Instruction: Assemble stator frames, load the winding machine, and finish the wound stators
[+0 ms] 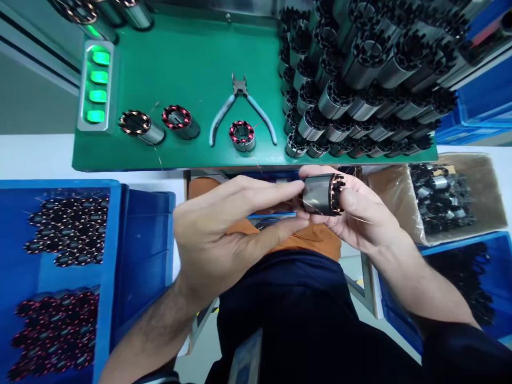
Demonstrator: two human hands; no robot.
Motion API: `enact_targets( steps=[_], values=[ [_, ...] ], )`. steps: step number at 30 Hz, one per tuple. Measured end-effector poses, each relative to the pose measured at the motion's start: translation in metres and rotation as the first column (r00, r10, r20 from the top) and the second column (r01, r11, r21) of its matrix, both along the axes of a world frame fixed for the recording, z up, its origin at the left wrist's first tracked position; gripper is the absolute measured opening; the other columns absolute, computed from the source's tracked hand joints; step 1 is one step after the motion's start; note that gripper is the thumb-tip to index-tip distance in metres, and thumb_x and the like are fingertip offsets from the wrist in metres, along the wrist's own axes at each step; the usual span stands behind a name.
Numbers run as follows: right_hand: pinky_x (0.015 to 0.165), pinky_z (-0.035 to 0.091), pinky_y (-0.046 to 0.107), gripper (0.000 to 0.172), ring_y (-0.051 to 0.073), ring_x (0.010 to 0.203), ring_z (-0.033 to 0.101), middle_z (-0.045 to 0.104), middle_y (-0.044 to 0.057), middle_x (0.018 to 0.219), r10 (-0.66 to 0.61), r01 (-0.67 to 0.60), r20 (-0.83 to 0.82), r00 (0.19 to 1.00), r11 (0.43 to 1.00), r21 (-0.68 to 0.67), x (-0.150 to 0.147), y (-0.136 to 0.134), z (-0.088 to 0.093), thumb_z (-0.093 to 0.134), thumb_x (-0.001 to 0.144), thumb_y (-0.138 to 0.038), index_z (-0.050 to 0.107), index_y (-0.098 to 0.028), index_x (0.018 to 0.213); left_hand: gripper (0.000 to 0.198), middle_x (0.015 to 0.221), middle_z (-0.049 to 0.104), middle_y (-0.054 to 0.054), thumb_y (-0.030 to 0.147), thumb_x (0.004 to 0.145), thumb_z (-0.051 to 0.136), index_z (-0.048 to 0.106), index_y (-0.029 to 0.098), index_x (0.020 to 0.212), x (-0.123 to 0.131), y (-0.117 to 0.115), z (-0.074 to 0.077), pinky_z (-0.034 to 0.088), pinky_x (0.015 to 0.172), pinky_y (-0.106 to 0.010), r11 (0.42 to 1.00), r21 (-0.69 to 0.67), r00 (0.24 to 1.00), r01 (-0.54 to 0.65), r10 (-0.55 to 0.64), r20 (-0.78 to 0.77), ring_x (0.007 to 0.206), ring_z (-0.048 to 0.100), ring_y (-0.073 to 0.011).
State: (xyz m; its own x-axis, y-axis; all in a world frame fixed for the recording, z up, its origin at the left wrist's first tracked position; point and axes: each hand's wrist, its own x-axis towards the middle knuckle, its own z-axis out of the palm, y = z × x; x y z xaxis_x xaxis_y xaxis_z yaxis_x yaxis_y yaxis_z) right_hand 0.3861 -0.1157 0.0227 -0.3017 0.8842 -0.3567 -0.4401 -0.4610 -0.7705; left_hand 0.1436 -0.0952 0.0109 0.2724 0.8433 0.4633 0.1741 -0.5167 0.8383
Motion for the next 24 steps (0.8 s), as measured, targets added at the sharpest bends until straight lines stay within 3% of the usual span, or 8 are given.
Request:
enact_targets(
  steps=[3,7,10,15,20,22,24],
  values=[
    [0.090,0.078,0.025,0.075,0.019,0.095,0.092,0.092,0.004,0.115,-0.020,0.020,0.065,0.998,1.000,-0.009,-0.004,0.001,-0.004,0.117,0.082,-0.060,0.086,-0.025,0.141,0.022,0.120,0.096,0.007,0.028,0.107,0.100,0.096,0.041,0.124,0.004,-0.001,0.000,0.085,0.094,-0.045,0.998,-0.016,0.998,-0.055,0.055,-0.011,0.103,0.095,-0.0233],
    [0.086,0.076,0.020,0.071,0.015,0.088,0.089,0.091,0.002,0.109,-0.058,0.056,0.077,0.995,0.998,0.030,-0.005,-0.001,-0.012,0.116,0.084,-0.056,0.087,-0.026,0.142,0.020,0.112,0.096,0.005,0.017,0.100,0.103,0.096,0.032,0.111,0.004,0.002,0.002,0.083,0.090,-0.039,0.994,-0.098,0.998,-0.048,0.051,0.033,0.099,0.094,-0.0220],
    [0.091,0.076,0.023,0.070,0.016,0.095,0.089,0.092,0.004,0.113,-0.078,0.075,0.108,0.991,0.997,0.029,-0.005,-0.004,-0.017,0.115,0.085,-0.054,0.087,-0.028,0.144,0.023,0.107,0.095,0.005,0.012,0.098,0.103,0.095,0.031,0.107,0.004,0.003,-0.002,0.082,0.087,-0.034,0.988,-0.153,0.997,-0.026,0.036,0.064,0.095,0.093,-0.0198],
    [0.101,0.077,0.031,0.063,0.020,0.101,0.091,0.093,0.004,0.112,-0.089,0.086,0.100,0.991,0.996,0.035,-0.007,-0.005,-0.018,0.116,0.082,-0.050,0.089,-0.030,0.135,0.032,0.114,0.095,0.001,0.015,0.098,0.104,0.096,0.029,0.125,0.002,0.007,-0.014,0.080,0.085,-0.027,0.965,-0.253,0.992,0.068,-0.038,0.122,0.097,0.092,-0.0173],
    [0.110,0.077,0.041,0.061,0.023,0.102,0.092,0.093,0.003,0.112,-0.089,0.089,0.115,0.989,0.996,0.012,-0.010,-0.005,-0.017,0.119,0.077,-0.047,0.091,-0.032,0.130,0.018,0.103,0.094,0.001,0.012,0.097,0.103,0.094,0.027,0.101,-0.003,0.010,-0.017,0.078,0.080,-0.028,0.977,-0.194,0.993,0.085,-0.066,0.099,0.095,0.091,-0.0191],
    [0.109,0.077,0.041,0.063,0.024,0.102,0.092,0.093,0.004,0.112,-0.093,0.093,0.125,0.988,0.996,0.005,-0.011,-0.005,-0.017,0.120,0.075,-0.048,0.092,-0.030,0.128,0.016,0.103,0.094,0.000,0.017,0.098,0.104,0.093,0.027,0.105,-0.005,0.009,-0.018,0.079,0.079,-0.028,0.970,-0.230,0.995,0.076,-0.057,0.088,0.091,0.092,-0.0194],
    [0.104,0.078,0.034,0.056,0.021,0.100,0.092,0.094,0.003,0.112,-0.081,0.080,0.079,0.994,0.997,0.009,-0.010,-0.005,-0.018,0.120,0.078,-0.042,0.094,-0.030,0.127,0.030,0.109,0.095,-0.001,0.024,0.097,0.107,0.093,0.028,0.124,-0.007,0.007,-0.021,0.080,0.080,-0.028,0.956,-0.284,0.994,0.070,-0.045,0.095,0.091,0.093,-0.0196]
  ],
)
